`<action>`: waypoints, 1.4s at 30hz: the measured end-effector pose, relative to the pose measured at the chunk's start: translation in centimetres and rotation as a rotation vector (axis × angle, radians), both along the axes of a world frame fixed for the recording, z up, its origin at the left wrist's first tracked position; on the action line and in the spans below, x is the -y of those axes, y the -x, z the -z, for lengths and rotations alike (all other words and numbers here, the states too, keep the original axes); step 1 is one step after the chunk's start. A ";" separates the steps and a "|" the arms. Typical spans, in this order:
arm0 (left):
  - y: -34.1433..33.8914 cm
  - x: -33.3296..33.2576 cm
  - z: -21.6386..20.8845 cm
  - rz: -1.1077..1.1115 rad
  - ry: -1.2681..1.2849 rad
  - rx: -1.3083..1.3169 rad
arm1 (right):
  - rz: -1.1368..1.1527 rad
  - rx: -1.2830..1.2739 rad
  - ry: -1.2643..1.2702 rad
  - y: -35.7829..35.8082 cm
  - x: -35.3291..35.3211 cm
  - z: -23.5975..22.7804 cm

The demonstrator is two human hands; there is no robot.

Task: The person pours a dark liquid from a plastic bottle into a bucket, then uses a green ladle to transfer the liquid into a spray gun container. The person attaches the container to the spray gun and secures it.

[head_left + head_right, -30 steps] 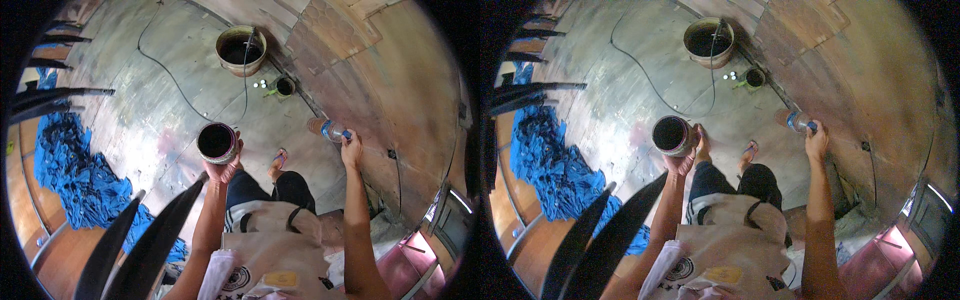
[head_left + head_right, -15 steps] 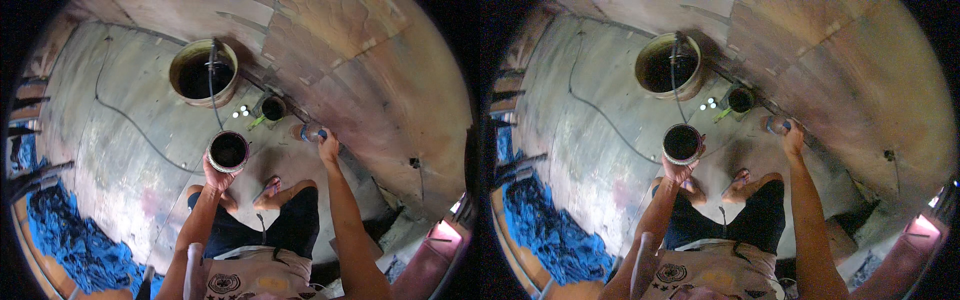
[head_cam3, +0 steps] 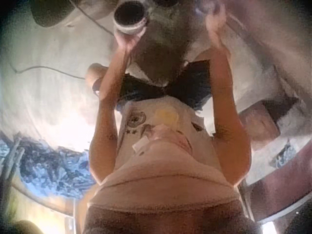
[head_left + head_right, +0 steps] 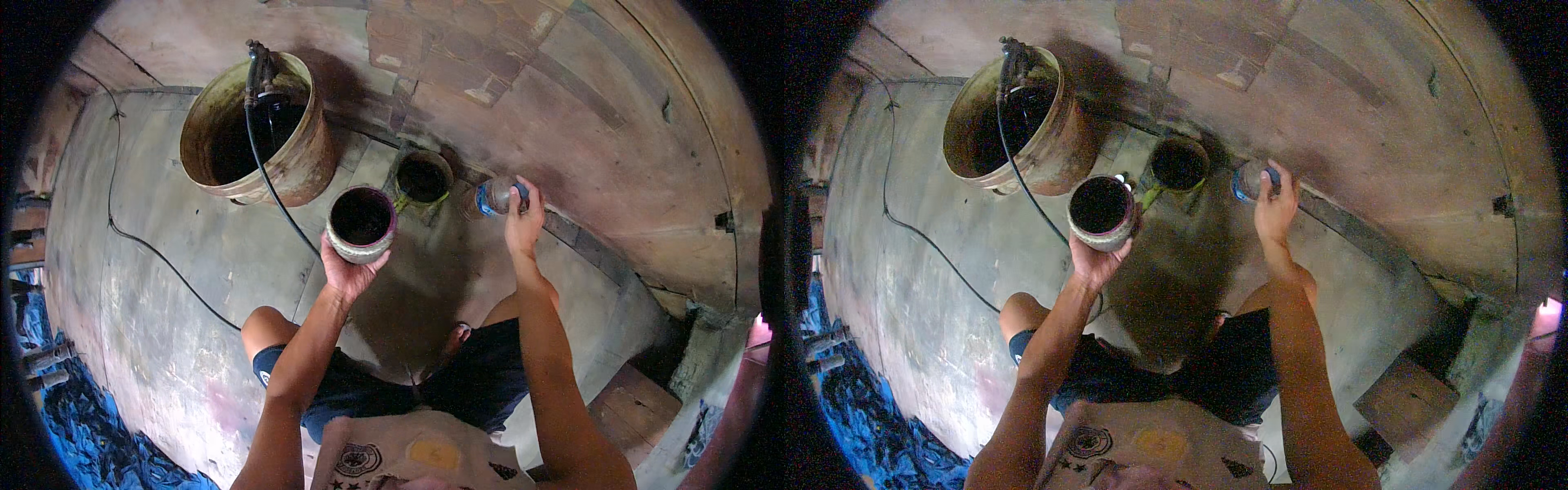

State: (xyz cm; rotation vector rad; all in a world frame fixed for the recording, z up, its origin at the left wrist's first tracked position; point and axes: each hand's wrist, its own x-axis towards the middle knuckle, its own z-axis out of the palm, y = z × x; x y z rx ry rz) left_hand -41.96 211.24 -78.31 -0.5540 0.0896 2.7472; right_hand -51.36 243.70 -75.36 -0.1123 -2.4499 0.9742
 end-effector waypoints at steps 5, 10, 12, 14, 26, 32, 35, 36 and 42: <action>-0.7 -1.2 -1.1 0.044 -0.085 -0.089 | 0.127 -0.122 0.273 2.0 1.4 2.1; -0.1 -1.0 1.4 0.035 0.029 -0.075 | 0.147 -0.174 0.277 1.2 1.3 3.6; -0.1 -1.0 2.0 0.049 -0.009 -0.050 | 0.211 -0.190 0.119 1.3 1.2 3.4; -0.5 -1.0 2.1 0.045 0.012 -0.048 | 0.248 -0.193 -0.030 1.5 1.4 3.1; -1.7 -1.2 5.0 0.093 -0.072 -0.159 | 0.110 -0.166 0.204 0.8 0.5 4.0; -4.0 -2.6 9.4 0.218 0.127 0.093 | 0.082 -0.174 0.114 0.4 1.4 2.9; -5.4 -3.6 12.7 0.196 0.208 0.150 | 0.082 -0.124 0.091 0.7 1.8 2.0; -5.9 -4.1 13.9 0.187 0.215 0.238 | 0.083 -0.090 0.092 0.7 1.6 1.6; -6.0 -5.4 20.0 0.072 0.239 0.377 | 0.020 -0.008 -0.094 0.7 0.2 -0.2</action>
